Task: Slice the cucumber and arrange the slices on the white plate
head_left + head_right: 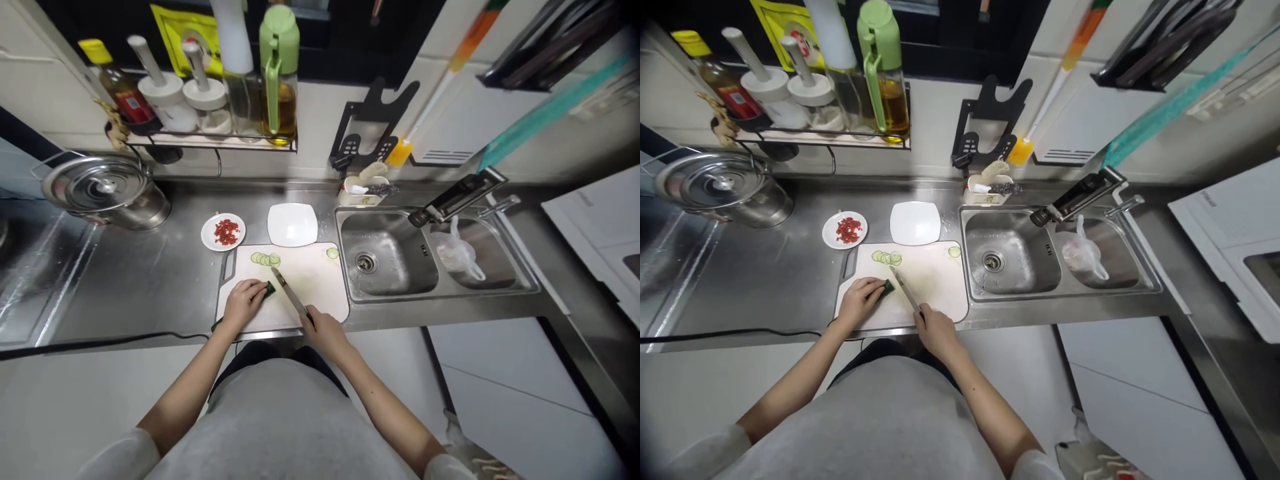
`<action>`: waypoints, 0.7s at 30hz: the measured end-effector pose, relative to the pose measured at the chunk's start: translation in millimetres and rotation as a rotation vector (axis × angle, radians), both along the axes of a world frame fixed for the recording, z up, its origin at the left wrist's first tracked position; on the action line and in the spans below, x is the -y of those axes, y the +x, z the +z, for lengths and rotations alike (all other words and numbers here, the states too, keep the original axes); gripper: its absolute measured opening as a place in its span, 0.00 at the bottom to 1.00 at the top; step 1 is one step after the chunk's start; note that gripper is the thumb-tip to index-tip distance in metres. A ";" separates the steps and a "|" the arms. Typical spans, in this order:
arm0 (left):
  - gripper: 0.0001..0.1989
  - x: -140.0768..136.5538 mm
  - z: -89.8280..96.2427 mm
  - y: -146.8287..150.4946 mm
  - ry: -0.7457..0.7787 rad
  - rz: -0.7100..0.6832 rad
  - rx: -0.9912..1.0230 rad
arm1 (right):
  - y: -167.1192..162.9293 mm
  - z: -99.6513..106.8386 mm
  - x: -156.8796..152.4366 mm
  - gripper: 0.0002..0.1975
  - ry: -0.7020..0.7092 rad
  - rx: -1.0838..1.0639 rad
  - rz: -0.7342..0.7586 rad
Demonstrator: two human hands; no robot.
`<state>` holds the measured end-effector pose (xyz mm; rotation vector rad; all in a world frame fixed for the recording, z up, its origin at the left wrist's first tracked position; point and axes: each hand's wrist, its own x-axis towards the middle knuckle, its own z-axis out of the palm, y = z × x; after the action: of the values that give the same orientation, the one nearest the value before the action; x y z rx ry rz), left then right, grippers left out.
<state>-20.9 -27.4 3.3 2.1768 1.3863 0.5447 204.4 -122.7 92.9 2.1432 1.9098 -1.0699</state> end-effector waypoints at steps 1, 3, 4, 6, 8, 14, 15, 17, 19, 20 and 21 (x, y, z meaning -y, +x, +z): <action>0.16 -0.1 -1.3 0.1 -0.002 -0.013 0.000 | -1.8 0.4 -0.5 0.17 -0.007 0.005 0.011; 0.16 -0.4 -3.7 1.2 -0.011 -0.040 0.004 | -3.7 1.1 -1.4 0.16 -0.011 0.017 0.028; 0.16 -0.3 -4.8 1.8 -0.016 -0.051 0.004 | -4.0 1.3 -1.7 0.16 -0.011 0.022 0.034; 0.16 1.1 -6.7 2.6 -0.023 -0.058 0.003 | -4.0 1.9 -2.0 0.16 -0.016 0.027 0.042; 0.16 3.3 -8.1 2.9 -0.019 -0.051 0.002 | -3.6 2.6 -1.7 0.16 -0.028 0.022 0.048; 0.16 7.1 -8.7 3.0 -0.004 -0.044 -0.014 | -4.4 5.3 0.0 0.17 -0.066 -0.018 0.064; 0.16 7.0 -8.4 2.9 -0.002 -0.048 -0.015 | -4.7 5.9 0.0 0.17 -0.069 -0.019 0.066; 0.16 6.6 -8.1 2.7 0.000 -0.053 -0.019 | -5.0 7.6 -0.3 0.17 -0.077 -0.017 0.071; 0.17 6.0 -8.2 2.4 -0.002 -0.053 -0.028 | -5.2 9.4 -0.8 0.17 -0.083 -0.010 0.075; 0.17 5.7 -8.3 2.3 -0.005 -0.054 -0.032 | -5.2 10.2 -0.9 0.17 -0.084 -0.008 0.075; 0.17 5.5 -8.4 2.2 -0.007 -0.054 -0.035 | -5.2 10.8 -1.0 0.17 -0.084 -0.006 0.076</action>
<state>-18.7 -32.9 -5.0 2.2209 1.3413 0.4833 199.2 -121.6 103.7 2.0096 1.8961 -1.1225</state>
